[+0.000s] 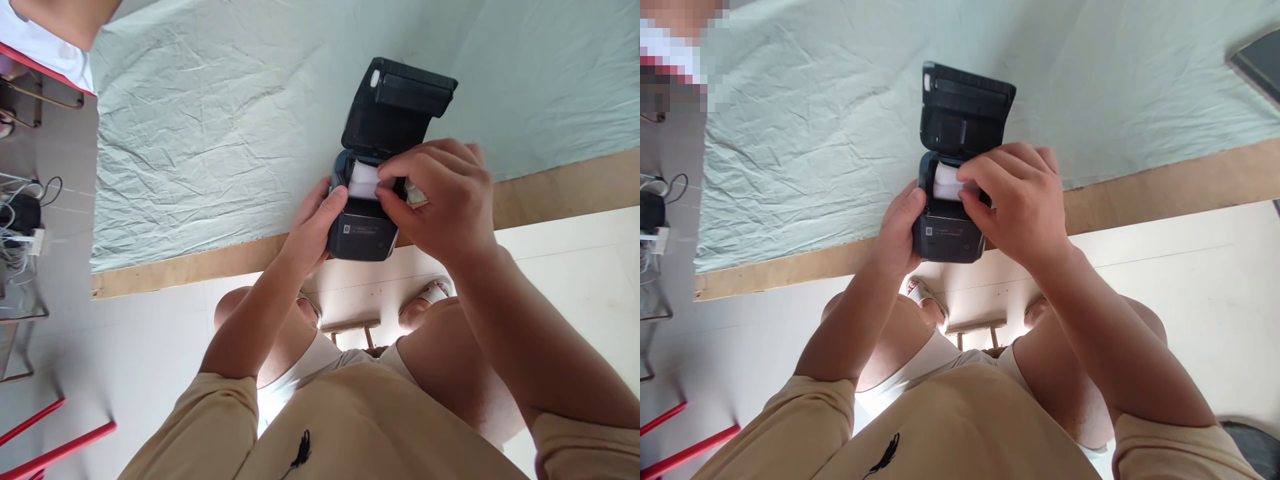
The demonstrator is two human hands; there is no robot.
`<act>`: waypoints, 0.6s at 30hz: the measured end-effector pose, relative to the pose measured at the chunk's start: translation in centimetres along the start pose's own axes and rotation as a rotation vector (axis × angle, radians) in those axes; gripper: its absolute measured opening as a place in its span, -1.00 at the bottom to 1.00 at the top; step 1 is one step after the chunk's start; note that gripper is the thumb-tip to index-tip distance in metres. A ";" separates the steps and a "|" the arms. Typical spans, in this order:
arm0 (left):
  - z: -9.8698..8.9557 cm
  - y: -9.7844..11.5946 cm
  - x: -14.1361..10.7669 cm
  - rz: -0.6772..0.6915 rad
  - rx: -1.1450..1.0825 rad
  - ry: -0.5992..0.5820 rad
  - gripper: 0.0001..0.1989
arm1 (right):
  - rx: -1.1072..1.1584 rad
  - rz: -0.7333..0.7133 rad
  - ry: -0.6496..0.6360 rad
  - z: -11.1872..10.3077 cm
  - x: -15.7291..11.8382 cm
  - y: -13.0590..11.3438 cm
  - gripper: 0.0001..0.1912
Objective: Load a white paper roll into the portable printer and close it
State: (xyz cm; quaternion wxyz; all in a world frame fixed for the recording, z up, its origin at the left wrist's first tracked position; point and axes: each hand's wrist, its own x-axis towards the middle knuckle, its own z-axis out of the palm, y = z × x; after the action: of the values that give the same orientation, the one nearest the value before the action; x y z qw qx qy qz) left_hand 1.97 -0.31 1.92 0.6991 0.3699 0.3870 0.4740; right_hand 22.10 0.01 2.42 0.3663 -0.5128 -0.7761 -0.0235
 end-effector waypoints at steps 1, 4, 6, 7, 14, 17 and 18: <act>0.0 0.0 0.0 0.005 0.008 -0.005 -0.68 | -0.007 0.016 -0.017 -0.2 0.0 -0.1 -0.93; 0.2 0.0 0.0 0.012 0.038 0.000 -0.69 | 0.009 0.074 -0.099 -0.5 0.2 -0.1 -0.79; 0.3 0.1 0.0 0.000 0.056 0.020 -0.71 | 0.032 0.111 -0.155 -0.5 0.5 -0.1 -0.70; 0.4 0.1 0.0 -0.008 0.062 0.035 -0.72 | 0.039 0.128 -0.170 -0.5 0.6 -0.1 -0.67; 0.7 0.3 -0.1 -0.058 0.035 0.057 -0.75 | 0.004 0.110 -0.026 -0.2 0.5 -0.9 -0.80; 0.4 0.1 0.1 -0.034 0.002 0.047 -0.71 | 0.078 -0.057 0.106 -0.7 0.4 -1.8 -0.78; 0.2 -0.1 0.2 -0.002 -0.006 0.035 -0.68 | 0.117 -0.106 0.110 -0.9 0.3 -2.1 -0.78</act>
State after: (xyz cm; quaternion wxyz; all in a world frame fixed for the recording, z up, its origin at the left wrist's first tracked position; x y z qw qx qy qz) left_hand 2.24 -0.19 1.90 0.6940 0.3588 0.3982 0.4808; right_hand 20.86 -1.08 3.97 0.4360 -0.4466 -0.7809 -0.0257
